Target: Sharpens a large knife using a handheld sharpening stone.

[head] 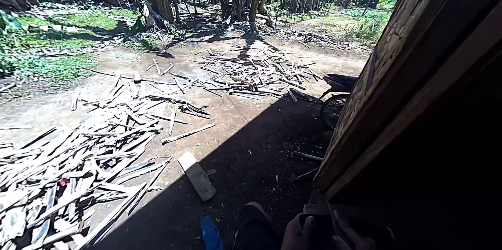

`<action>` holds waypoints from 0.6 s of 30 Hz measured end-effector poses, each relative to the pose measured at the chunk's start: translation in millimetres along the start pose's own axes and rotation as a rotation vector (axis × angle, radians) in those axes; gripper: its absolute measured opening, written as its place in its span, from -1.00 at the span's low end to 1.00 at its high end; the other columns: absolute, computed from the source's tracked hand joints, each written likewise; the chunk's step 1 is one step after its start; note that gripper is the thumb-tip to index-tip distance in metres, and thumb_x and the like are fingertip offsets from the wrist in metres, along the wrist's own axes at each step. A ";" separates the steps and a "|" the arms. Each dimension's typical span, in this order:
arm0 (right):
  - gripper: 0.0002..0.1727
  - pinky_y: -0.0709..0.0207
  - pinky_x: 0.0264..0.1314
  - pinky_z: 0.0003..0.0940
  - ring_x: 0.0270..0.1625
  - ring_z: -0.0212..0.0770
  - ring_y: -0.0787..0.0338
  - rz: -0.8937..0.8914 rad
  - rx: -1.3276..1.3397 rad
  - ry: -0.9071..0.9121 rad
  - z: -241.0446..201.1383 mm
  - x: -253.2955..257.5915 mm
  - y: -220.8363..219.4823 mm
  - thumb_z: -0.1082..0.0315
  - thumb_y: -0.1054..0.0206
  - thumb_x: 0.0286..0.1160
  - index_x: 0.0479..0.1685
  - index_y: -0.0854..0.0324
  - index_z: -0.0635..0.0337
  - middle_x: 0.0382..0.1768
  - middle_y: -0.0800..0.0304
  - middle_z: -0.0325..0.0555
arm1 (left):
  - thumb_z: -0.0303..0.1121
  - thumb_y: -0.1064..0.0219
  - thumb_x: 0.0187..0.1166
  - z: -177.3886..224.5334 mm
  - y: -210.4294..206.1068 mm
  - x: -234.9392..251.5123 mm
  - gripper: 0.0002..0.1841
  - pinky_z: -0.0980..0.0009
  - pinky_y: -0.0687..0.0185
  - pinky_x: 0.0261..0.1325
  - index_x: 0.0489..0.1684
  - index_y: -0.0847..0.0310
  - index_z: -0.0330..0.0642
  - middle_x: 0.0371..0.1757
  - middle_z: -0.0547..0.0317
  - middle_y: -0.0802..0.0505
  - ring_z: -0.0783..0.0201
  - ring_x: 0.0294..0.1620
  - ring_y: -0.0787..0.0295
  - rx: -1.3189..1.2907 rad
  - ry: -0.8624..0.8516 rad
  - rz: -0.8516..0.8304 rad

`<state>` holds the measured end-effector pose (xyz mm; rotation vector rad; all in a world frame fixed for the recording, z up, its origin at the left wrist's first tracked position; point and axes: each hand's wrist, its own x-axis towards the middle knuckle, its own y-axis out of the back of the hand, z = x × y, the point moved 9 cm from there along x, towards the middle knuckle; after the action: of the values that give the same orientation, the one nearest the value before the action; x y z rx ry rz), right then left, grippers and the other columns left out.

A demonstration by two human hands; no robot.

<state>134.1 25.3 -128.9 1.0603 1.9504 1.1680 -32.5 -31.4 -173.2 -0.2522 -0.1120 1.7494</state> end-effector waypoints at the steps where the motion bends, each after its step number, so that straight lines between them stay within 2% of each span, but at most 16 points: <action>1: -0.28 -0.63 0.11 0.39 0.00 0.24 -0.90 -0.031 0.019 -0.094 15.3 6.8 3.3 -0.26 -0.14 0.66 0.82 -0.32 -0.33 0.01 -0.93 0.11 | -0.05 -0.03 0.88 -0.7 0.2 -1.1 -0.53 0.08 -0.95 0.04 0.19 -0.63 -0.33 -0.12 -0.01 -0.94 0.12 -0.14 -0.98 -0.009 0.015 0.001; 2: -0.28 -0.62 0.17 0.37 0.06 0.22 -0.89 -0.049 0.023 -0.146 26.9 11.7 3.4 -0.30 -0.13 0.65 0.82 -0.31 -0.39 0.06 -0.92 0.07 | -0.07 -0.04 0.88 -1.5 0.3 -1.3 -0.54 0.08 -0.95 0.03 0.19 -0.63 -0.33 -0.12 -0.01 -0.95 0.12 -0.14 -0.98 -0.012 0.021 0.004; 3: -0.28 -0.63 0.15 0.39 0.05 0.22 -0.89 -0.050 0.016 -0.141 28.1 13.0 2.4 -0.33 -0.12 0.64 0.81 -0.32 -0.41 0.05 -0.93 0.06 | -0.08 -0.05 0.88 -1.5 0.1 -0.4 -0.56 0.08 -0.96 0.02 0.17 -0.64 -0.33 -0.13 -0.01 -0.95 0.12 -0.16 -0.98 -0.007 0.014 0.010; 5: -0.28 -0.64 -0.03 0.39 -0.13 0.22 -0.90 -0.038 -0.020 -0.011 1.9 3.5 -1.5 -0.36 -0.08 0.65 0.79 -0.35 -0.40 -0.12 -0.94 0.07 | -0.08 -0.06 0.87 1.6 -1.6 1.6 -0.56 0.12 -0.96 0.01 0.14 -0.66 -0.34 -0.16 0.01 -0.94 0.16 -0.18 -0.97 0.016 -0.020 0.014; 6: -0.28 -0.65 -0.14 0.34 -0.25 0.20 -0.88 -0.017 -0.025 0.079 -18.3 -4.7 -0.5 -0.32 -0.09 0.66 0.78 -0.39 -0.32 -0.22 -0.93 0.09 | -0.08 -0.07 0.87 3.7 -2.1 1.8 -0.56 0.16 -0.91 0.02 0.12 -0.67 -0.32 -0.20 0.04 -0.93 0.21 -0.20 -0.94 0.036 -0.035 0.016; 8: -0.31 -0.66 -0.20 0.28 -0.31 0.18 -0.87 0.026 -0.006 0.155 -34.6 -10.8 6.8 -0.22 -0.17 0.66 0.75 -0.44 -0.21 -0.28 -0.92 0.12 | -0.04 -0.06 0.86 4.4 -1.1 1.0 -0.54 0.18 -0.90 0.00 0.12 -0.66 -0.30 -0.21 0.07 -0.92 0.24 -0.21 -0.93 0.048 -0.048 0.011; 11: -0.31 -0.71 -0.09 0.31 -0.20 0.12 -0.92 0.095 0.094 -0.013 15.9 7.4 12.4 -0.11 -0.32 0.57 0.73 -0.47 -0.17 -0.17 -0.96 0.08 | -0.02 -0.03 0.87 -2.6 0.7 -4.5 -0.51 0.07 -0.97 0.00 0.19 -0.62 -0.33 -0.11 -0.03 -0.95 0.09 -0.16 -0.98 -0.013 -0.009 -0.015; 13: -0.28 -0.70 -0.07 0.31 -0.21 0.11 -0.92 0.075 0.113 -0.052 24.1 10.2 13.0 -0.13 -0.33 0.56 0.74 -0.46 -0.15 -0.17 -0.96 0.07 | -0.03 -0.03 0.88 -2.7 -0.3 -2.6 -0.52 0.06 -0.98 0.00 0.18 -0.63 -0.33 -0.10 -0.05 -0.95 0.05 -0.16 -0.99 -0.034 -0.012 -0.010; 16: -0.30 -0.71 -0.25 0.20 -0.35 0.04 -0.90 0.048 0.088 0.161 -34.8 -12.7 8.7 -0.15 -0.33 0.57 0.71 -0.50 -0.16 -0.34 -0.94 0.01 | -0.03 -0.04 0.87 5.4 -0.6 0.7 -0.52 0.18 -0.95 -0.02 0.14 -0.65 -0.33 -0.20 0.03 -0.94 0.19 -0.22 -0.96 0.000 -0.053 0.013; 18: -0.32 -0.71 -0.34 0.14 -0.41 -0.01 -0.88 0.081 0.066 0.224 -47.1 -18.8 7.8 -0.16 -0.32 0.56 0.69 -0.53 -0.19 -0.39 -0.92 -0.04 | 0.02 -0.05 0.85 8.4 -0.4 0.7 -0.49 0.23 -0.91 -0.04 0.11 -0.65 -0.33 -0.24 0.07 -0.92 0.25 -0.24 -0.92 0.016 -0.083 0.016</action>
<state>107.3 -7.8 -100.4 1.0914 2.1478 1.3236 -34.2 -30.2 -165.0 -0.1693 -0.1564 1.7758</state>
